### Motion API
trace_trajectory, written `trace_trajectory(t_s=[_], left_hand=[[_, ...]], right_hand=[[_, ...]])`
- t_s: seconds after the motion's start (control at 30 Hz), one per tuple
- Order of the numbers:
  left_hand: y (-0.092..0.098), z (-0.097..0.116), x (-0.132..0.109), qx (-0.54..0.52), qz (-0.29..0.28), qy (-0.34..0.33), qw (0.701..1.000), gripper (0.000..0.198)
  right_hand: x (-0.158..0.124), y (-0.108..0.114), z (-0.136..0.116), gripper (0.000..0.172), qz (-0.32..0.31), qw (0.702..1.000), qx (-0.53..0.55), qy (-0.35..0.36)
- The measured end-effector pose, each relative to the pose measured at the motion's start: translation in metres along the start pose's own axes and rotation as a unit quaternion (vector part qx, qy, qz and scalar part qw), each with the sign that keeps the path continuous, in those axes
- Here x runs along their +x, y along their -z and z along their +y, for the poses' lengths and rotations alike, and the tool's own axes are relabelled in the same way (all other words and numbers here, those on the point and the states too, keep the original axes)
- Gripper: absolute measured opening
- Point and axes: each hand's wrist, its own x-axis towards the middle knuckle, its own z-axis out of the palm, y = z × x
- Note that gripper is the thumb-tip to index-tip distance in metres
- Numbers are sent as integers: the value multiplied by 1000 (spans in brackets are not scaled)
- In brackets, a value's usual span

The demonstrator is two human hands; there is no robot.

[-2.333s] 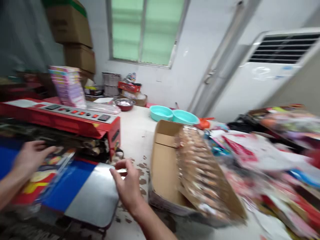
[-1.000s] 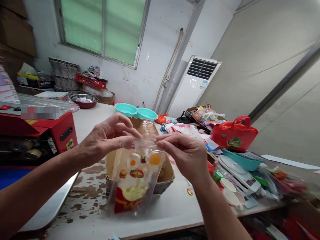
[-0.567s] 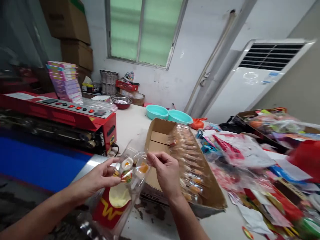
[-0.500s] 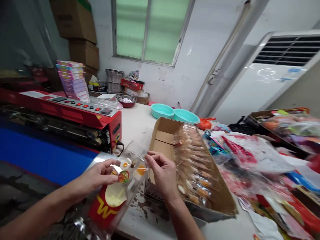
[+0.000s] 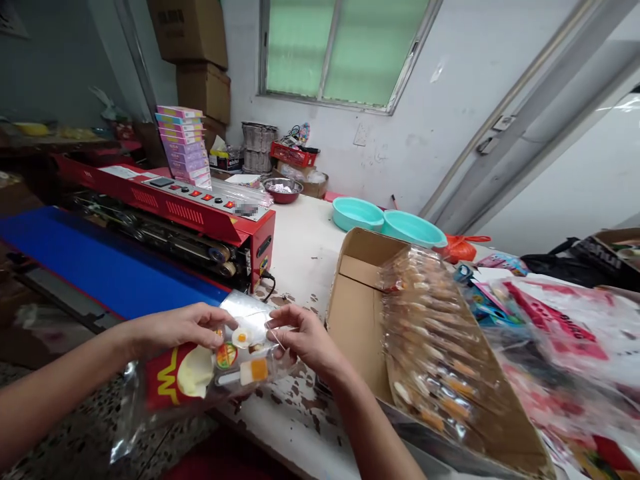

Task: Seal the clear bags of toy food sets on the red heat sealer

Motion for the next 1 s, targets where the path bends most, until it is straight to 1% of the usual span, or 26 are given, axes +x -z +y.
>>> trace_trajectory(t_s=[0.1,0.2,0.27,0.33,0.37,0.4,0.47,0.5,0.57,0.73,0.83,0.9,1.0], left_hand=[[5,3,6,9,-25,4,1000,35],[10,2,12,36,-52,6,998,38],[12,1,15,78,-35,0,996,43],[12,-1,17,160,14,-27,987,47],[11,-2,18,217,45,-55,973,49],[9,-3,18,276,76,-93,954,48],[5,-5,19,378,119,-166,903,41],[3,-7,19,419,130,-191,878,35],[0,-11,20,484,137,-214,837,26],[-7,-18,23,602,171,-226,747,32],[-12,-15,27,636,190,-207,718,34],[-16,-9,31,652,201,-178,709,33],[-22,0,39,664,211,-133,705,28]], right_hand=[[4,3,6,37,-4,999,33,4],[4,5,10,40,-36,999,21,-28],[5,5,12,40,-67,996,5,-54],[6,3,14,40,-84,994,-2,-66],[8,1,15,40,-80,995,-1,-66],[9,0,15,39,-66,996,2,-65],[11,-3,18,38,-27,998,11,-63],[13,-5,20,38,-8,998,17,-64],[16,-6,23,38,9,997,30,-69],[21,-6,31,40,10,996,53,-65],[23,-5,33,43,11,996,69,-61],[24,-5,33,43,8,995,74,-59],[24,-4,33,43,6,996,70,-56]])
